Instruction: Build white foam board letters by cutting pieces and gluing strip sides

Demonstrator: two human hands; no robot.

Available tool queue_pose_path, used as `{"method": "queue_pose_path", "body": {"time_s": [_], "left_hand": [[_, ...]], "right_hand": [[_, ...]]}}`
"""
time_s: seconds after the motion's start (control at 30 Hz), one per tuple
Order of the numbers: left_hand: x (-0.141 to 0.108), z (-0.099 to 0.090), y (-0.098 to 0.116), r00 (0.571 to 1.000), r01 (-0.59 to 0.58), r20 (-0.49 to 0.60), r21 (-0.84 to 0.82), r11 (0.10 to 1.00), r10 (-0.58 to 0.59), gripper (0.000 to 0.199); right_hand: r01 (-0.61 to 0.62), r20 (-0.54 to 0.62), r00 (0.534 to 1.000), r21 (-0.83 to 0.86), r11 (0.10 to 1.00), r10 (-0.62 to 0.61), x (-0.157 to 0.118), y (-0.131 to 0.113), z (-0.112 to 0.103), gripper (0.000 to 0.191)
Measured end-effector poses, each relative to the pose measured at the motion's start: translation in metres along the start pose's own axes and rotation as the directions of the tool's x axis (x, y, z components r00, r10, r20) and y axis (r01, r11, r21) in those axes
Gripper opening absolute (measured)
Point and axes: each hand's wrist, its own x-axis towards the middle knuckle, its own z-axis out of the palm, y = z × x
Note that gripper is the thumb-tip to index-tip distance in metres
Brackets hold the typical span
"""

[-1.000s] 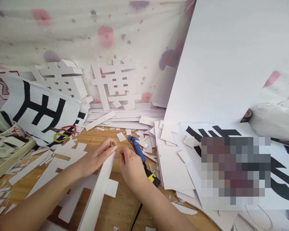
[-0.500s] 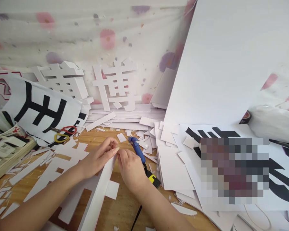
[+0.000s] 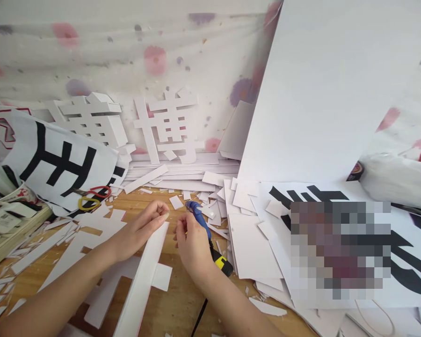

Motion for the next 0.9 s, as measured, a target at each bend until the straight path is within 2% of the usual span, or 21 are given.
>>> {"method": "queue_pose_path", "body": {"time_s": [0.07,0.13,0.23,0.33,0.5,0.67,0.9], "left_hand": [[0.000,-0.001,-0.001,1.000,0.004,-0.002,-0.002,1.000,-0.004,0.027],[0.000,-0.002,-0.002,1.000,-0.007,-0.008,-0.014,1.000,0.006,0.027],[0.001,0.000,-0.004,1.000,-0.008,-0.014,-0.027,1.000,0.007,0.027],[0.002,0.001,-0.005,1.000,0.001,-0.008,-0.035,0.999,-0.001,0.026],[0.001,0.001,-0.003,1.000,0.006,-0.019,-0.016,1.000,-0.007,0.023],[0.001,0.003,-0.002,1.000,-0.011,-0.017,-0.007,1.000,0.011,0.022],[0.002,0.005,-0.001,1.000,-0.017,0.004,-0.060,0.998,0.017,0.021]], "right_hand": [[0.046,0.043,0.998,-0.002,0.999,-0.046,-0.001,0.000,0.000,0.015],[0.162,0.060,0.986,-0.090,0.983,-0.157,-0.002,0.000,0.000,0.018],[0.331,0.060,0.943,-0.236,0.914,-0.326,-0.003,0.002,0.000,0.021],[0.413,0.072,0.909,-0.304,0.858,-0.411,-0.003,0.004,-0.001,0.022],[0.475,0.078,0.873,-0.353,0.806,-0.481,-0.001,0.006,0.000,0.022],[0.506,0.033,0.845,-0.374,0.777,-0.534,0.001,0.010,0.002,0.024],[0.489,-0.002,0.853,-0.343,0.802,-0.522,0.002,0.015,0.003,0.022]]}}
